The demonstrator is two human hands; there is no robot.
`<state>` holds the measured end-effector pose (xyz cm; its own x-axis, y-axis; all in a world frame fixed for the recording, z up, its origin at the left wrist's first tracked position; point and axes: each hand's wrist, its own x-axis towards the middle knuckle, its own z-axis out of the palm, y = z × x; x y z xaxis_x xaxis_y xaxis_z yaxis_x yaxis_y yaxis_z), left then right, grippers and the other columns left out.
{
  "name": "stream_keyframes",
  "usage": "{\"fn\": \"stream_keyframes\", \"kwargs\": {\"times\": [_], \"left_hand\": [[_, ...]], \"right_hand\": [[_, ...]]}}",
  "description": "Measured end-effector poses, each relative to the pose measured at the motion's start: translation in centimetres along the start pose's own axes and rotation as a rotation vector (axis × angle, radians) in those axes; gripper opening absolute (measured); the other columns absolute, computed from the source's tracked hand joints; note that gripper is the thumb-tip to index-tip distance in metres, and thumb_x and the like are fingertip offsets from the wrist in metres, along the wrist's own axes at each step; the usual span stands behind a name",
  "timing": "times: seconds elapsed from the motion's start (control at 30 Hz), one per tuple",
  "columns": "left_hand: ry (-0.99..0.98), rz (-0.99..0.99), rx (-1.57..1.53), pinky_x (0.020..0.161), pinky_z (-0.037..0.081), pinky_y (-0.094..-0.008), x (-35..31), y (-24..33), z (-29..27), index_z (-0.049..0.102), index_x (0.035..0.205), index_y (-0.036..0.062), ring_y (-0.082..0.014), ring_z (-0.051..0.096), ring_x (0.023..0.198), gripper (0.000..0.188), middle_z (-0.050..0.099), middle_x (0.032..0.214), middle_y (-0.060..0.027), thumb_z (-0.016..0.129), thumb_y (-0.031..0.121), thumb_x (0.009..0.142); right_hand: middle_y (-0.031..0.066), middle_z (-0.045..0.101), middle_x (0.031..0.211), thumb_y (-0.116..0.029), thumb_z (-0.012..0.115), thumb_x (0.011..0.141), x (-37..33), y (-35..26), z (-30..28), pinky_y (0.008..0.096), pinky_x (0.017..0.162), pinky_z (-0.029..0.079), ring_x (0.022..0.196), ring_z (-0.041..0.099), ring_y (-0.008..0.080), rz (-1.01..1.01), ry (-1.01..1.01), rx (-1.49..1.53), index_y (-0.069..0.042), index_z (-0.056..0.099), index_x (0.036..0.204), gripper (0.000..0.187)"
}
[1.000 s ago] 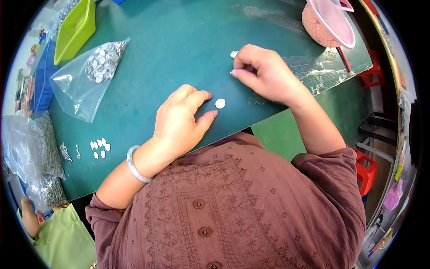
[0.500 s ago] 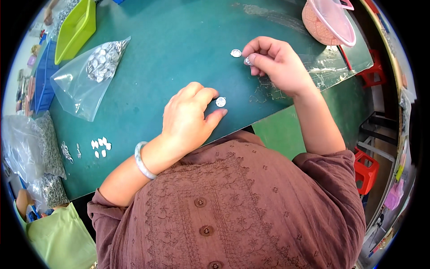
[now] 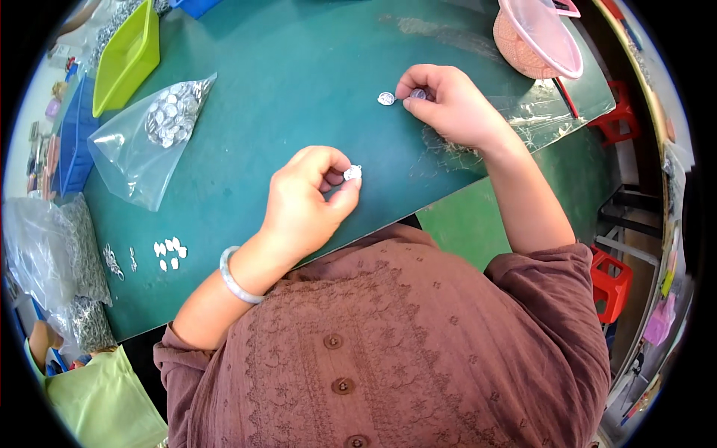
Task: The person picks up small circular metal components from a table, organizes them into small groups, and uses pliers to clip or adjust the edges of individual components.
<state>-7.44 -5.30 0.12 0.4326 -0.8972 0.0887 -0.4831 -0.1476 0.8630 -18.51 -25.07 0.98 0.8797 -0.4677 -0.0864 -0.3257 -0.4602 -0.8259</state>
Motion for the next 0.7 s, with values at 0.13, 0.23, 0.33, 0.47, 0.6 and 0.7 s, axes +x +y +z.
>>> {"fn": "stream_keyframes", "kwargs": {"times": [0.13, 0.23, 0.33, 0.47, 0.6, 0.7], "left_hand": [[-0.054, -0.324, -0.507, 0.060, 0.044, -0.0180, -0.2, -0.8, -0.7, 0.054, 0.094, 0.0001, -0.0059, 0.053, 0.067, 0.018, 0.055, 0.075, 0.0004, 0.060, 0.000, 0.077], [-0.037, -0.396, -0.651, 0.061, 0.044, -0.0185, -0.3, -0.4, -1.3, 0.056, 0.101, -0.0004, -0.0067, 0.054, 0.068, 0.023, 0.056, 0.075, -0.0001, 0.059, 0.001, 0.079], [-0.081, -0.444, -0.560, 0.063, 0.044, -0.0187, -0.4, -0.5, -2.1, 0.057, 0.105, -0.0001, -0.0070, 0.054, 0.068, 0.025, 0.057, 0.076, -0.0008, 0.058, 0.003, 0.080], [-0.088, -0.505, -0.672, 0.062, 0.045, -0.0196, -0.7, -0.7, -2.8, 0.058, 0.098, 0.0004, -0.0091, 0.056, 0.069, 0.018, 0.059, 0.079, -0.0029, 0.058, 0.005, 0.081], [-0.066, -0.552, -0.815, 0.062, 0.046, -0.0208, -1.1, -0.8, -3.5, 0.057, 0.095, 0.0012, -0.0111, 0.058, 0.070, 0.014, 0.059, 0.081, -0.0044, 0.057, 0.005, 0.081], [-0.044, -0.560, -0.847, 0.062, 0.048, -0.0218, -1.6, -0.9, -4.1, 0.055, 0.092, 0.0019, -0.0125, 0.059, 0.071, 0.011, 0.059, 0.082, -0.0055, 0.057, 0.004, 0.081]], "right_hand": [[0.0112, 0.058, 0.078, -0.005, 0.058, 0.073, 0.5, 0.4, 0.7, 0.0292, 0.066, 0.045, 0.071, 0.056, 0.0192, -0.173, 0.108, -0.235, 0.003, 0.059, 0.090, 0.019], [0.0149, 0.059, 0.083, -0.006, 0.060, 0.073, 0.9, 0.2, 0.9, 0.0326, 0.070, 0.046, 0.076, 0.058, 0.0257, -0.184, 0.107, -0.278, 0.002, 0.060, 0.093, 0.022], [0.0150, 0.058, 0.083, -0.007, 0.061, 0.072, 1.2, 0.4, 1.0, 0.0328, 0.070, 0.046, 0.076, 0.057, 0.0264, -0.214, 0.069, -0.344, 0.001, 0.060, 0.091, 0.021], [0.0148, 0.058, 0.083, -0.007, 0.061, 0.072, 1.3, 0.1, 1.1, 0.0325, 0.069, 0.045, 0.075, 0.057, 0.0264, -0.247, 0.065, -0.374, 0.001, 0.060, 0.088, 0.018], [0.0105, 0.057, 0.075, -0.006, 0.061, 0.072, 1.1, -1.1, 1.9, 0.0302, 0.064, 0.045, 0.069, 0.056, 0.0201, -0.212, -0.011, -0.248, 0.001, 0.057, 0.081, 0.012], [0.0080, 0.057, 0.069, -0.007, 0.061, 0.072, 1.2, -2.2, 3.2, 0.0298, 0.060, 0.045, 0.065, 0.057, 0.0171, -0.117, -0.168, 0.000, 0.000, 0.057, 0.078, 0.010]]}}
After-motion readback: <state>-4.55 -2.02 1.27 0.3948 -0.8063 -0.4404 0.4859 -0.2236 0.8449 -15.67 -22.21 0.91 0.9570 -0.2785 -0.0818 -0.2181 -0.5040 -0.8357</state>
